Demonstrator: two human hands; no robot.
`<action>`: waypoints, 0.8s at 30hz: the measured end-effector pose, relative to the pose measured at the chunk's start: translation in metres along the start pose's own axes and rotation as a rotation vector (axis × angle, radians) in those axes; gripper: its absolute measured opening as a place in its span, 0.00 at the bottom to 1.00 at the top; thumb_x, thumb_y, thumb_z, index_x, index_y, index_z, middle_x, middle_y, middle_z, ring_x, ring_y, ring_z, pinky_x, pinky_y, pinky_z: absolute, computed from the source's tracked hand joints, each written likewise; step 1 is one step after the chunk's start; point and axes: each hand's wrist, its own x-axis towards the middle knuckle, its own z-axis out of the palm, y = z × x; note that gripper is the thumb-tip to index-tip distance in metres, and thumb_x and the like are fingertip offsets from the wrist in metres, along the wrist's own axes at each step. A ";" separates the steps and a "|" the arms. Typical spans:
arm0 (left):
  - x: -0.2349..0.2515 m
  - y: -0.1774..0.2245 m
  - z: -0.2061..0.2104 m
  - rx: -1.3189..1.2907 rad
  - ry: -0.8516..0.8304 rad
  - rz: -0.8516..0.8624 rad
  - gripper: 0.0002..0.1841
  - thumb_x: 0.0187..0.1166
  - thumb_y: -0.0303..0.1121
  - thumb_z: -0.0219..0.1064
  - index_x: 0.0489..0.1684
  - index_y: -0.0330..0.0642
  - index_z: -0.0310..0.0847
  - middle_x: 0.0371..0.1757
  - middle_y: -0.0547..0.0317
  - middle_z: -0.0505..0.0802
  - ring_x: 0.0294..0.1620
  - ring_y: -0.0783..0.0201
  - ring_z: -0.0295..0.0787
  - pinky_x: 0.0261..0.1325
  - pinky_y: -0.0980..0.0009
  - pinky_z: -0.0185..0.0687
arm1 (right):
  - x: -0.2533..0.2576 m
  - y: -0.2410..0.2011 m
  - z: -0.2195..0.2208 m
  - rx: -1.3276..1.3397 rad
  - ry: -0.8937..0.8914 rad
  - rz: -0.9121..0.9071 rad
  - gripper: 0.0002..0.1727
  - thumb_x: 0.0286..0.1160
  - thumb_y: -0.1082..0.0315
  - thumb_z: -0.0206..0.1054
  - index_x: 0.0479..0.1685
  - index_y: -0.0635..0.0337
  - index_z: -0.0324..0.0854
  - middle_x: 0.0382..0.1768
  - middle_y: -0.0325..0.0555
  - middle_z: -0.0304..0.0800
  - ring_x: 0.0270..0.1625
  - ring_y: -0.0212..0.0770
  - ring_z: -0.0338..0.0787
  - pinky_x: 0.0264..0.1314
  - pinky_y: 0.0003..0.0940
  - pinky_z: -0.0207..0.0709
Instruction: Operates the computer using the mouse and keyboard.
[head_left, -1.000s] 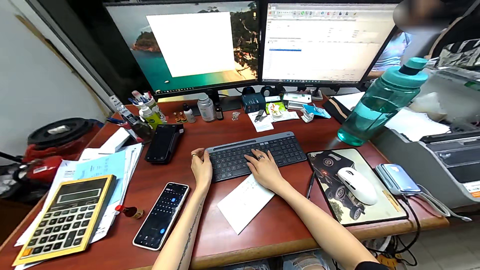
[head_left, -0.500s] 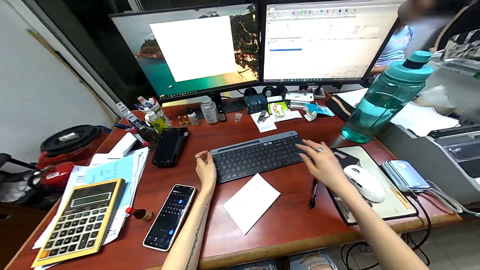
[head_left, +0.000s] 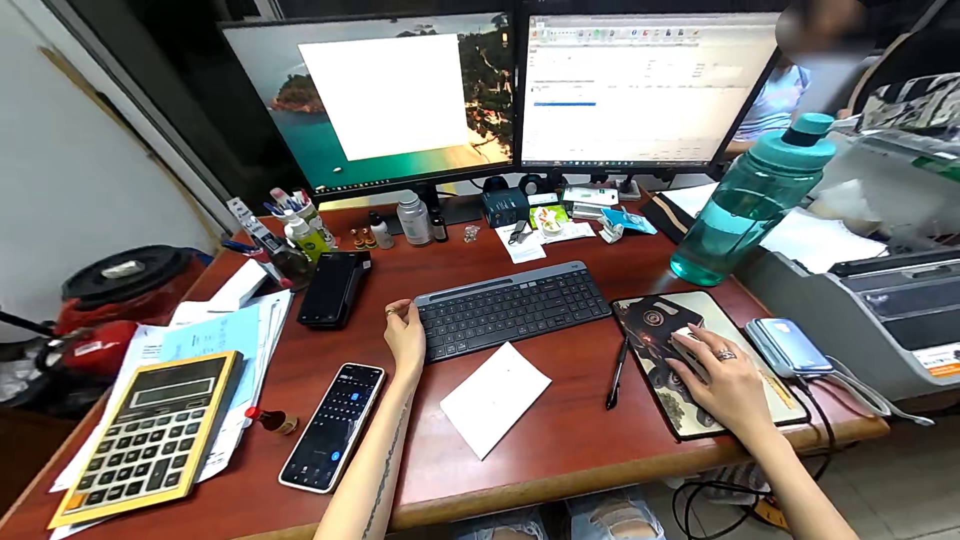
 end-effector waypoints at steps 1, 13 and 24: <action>0.000 0.000 0.000 -0.001 0.004 0.000 0.18 0.92 0.34 0.57 0.69 0.30 0.74 0.59 0.37 0.90 0.59 0.53 0.89 0.66 0.55 0.78 | 0.000 0.000 0.000 0.001 -0.005 0.006 0.30 0.83 0.40 0.57 0.66 0.53 0.88 0.71 0.61 0.86 0.74 0.69 0.83 0.72 0.69 0.72; 0.002 -0.002 0.002 0.000 0.008 -0.004 0.18 0.91 0.33 0.58 0.69 0.29 0.74 0.58 0.38 0.91 0.57 0.56 0.89 0.65 0.58 0.79 | -0.006 0.001 0.001 -0.020 0.010 0.134 0.22 0.80 0.54 0.61 0.62 0.54 0.91 0.68 0.62 0.88 0.70 0.73 0.84 0.62 0.69 0.78; 0.002 -0.001 0.001 -0.002 -0.006 0.005 0.17 0.90 0.32 0.58 0.70 0.29 0.74 0.60 0.38 0.91 0.59 0.56 0.89 0.66 0.59 0.79 | -0.005 0.019 -0.008 -0.015 -0.045 0.037 0.27 0.83 0.45 0.57 0.66 0.53 0.89 0.69 0.60 0.87 0.68 0.71 0.86 0.59 0.68 0.80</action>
